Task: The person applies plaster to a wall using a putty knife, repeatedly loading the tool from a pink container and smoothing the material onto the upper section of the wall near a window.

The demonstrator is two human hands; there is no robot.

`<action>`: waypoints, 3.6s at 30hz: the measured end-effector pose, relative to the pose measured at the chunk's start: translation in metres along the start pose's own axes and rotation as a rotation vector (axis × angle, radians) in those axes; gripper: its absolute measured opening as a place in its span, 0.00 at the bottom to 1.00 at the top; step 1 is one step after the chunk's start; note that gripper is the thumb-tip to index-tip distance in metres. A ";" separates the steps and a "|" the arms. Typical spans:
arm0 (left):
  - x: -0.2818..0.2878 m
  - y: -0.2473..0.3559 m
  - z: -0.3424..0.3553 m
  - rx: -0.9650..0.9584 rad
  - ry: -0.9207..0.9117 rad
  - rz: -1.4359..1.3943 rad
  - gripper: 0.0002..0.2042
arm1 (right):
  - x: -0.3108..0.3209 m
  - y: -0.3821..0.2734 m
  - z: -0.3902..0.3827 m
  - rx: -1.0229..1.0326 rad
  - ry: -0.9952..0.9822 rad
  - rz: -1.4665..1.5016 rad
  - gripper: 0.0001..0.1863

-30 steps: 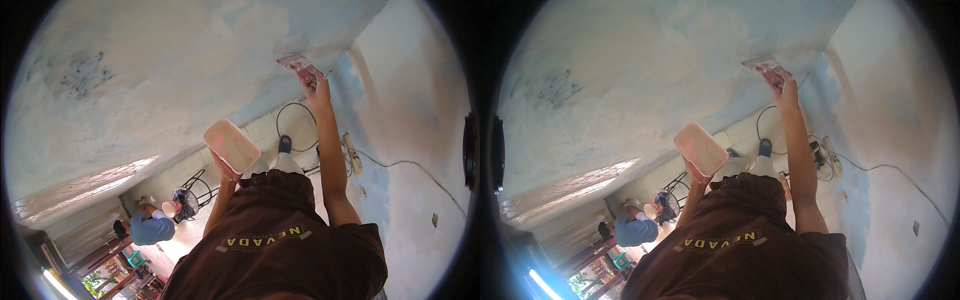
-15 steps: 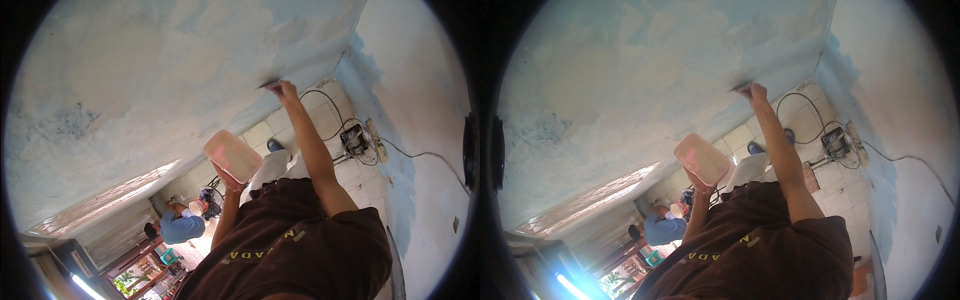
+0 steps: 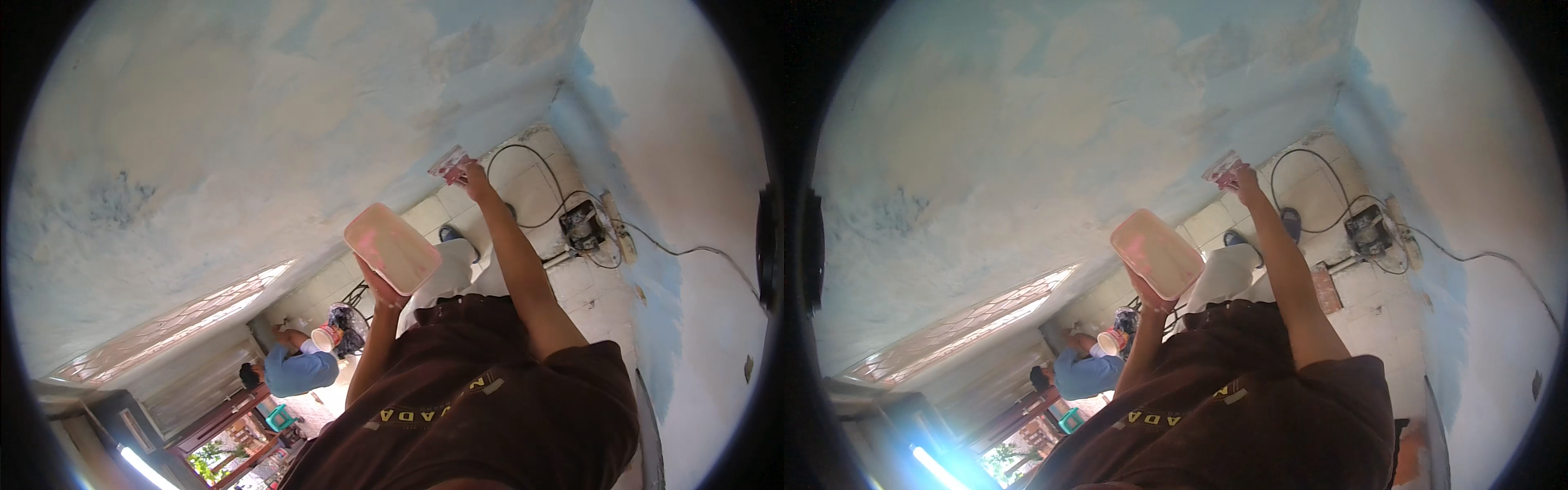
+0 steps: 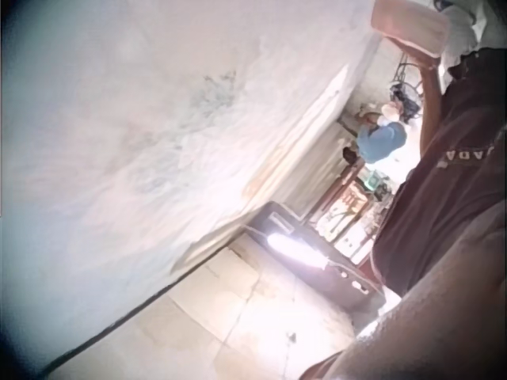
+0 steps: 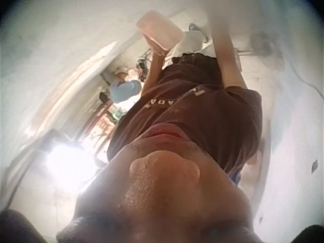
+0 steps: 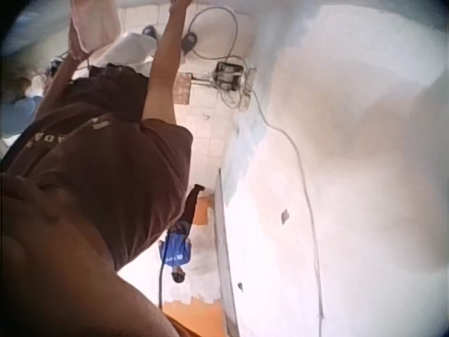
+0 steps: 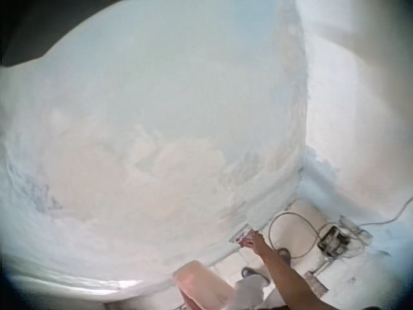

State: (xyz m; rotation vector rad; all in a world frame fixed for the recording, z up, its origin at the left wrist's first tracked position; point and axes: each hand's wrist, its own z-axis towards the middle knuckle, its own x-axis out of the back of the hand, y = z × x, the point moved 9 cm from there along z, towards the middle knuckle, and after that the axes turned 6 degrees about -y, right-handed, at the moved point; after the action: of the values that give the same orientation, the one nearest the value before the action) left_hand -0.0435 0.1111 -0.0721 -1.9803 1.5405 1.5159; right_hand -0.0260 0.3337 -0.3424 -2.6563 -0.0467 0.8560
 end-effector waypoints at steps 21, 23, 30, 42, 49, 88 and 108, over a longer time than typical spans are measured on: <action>0.014 -0.022 0.018 0.074 0.020 0.112 0.33 | 0.034 -0.198 -0.104 0.537 -0.171 0.225 0.09; 0.020 -0.014 0.016 0.064 0.011 0.068 0.33 | 0.037 -0.169 -0.103 0.587 0.027 -0.064 0.13; 0.031 0.020 0.001 0.055 -0.009 0.116 0.33 | -0.008 -0.149 -0.064 1.143 0.165 -0.120 0.24; 0.114 0.109 -0.060 0.105 0.013 0.042 0.31 | -0.184 0.007 -0.216 1.354 0.171 -0.831 0.23; 0.126 0.153 -0.073 0.118 -0.068 0.078 0.30 | -0.112 -0.125 -0.164 1.187 0.737 -0.558 0.19; 0.114 0.169 -0.093 0.083 -0.051 0.110 0.27 | -0.355 0.079 -0.280 1.375 0.221 -0.852 0.30; 0.023 0.111 -0.023 0.128 -0.363 0.070 0.36 | -0.245 0.039 -0.350 -0.074 -1.204 0.735 0.22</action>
State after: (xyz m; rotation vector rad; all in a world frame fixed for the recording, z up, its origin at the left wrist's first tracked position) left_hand -0.1221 0.0340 -0.0360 -1.4956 1.5184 1.6470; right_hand -0.0289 0.1527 0.0470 -1.7630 0.6231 2.5505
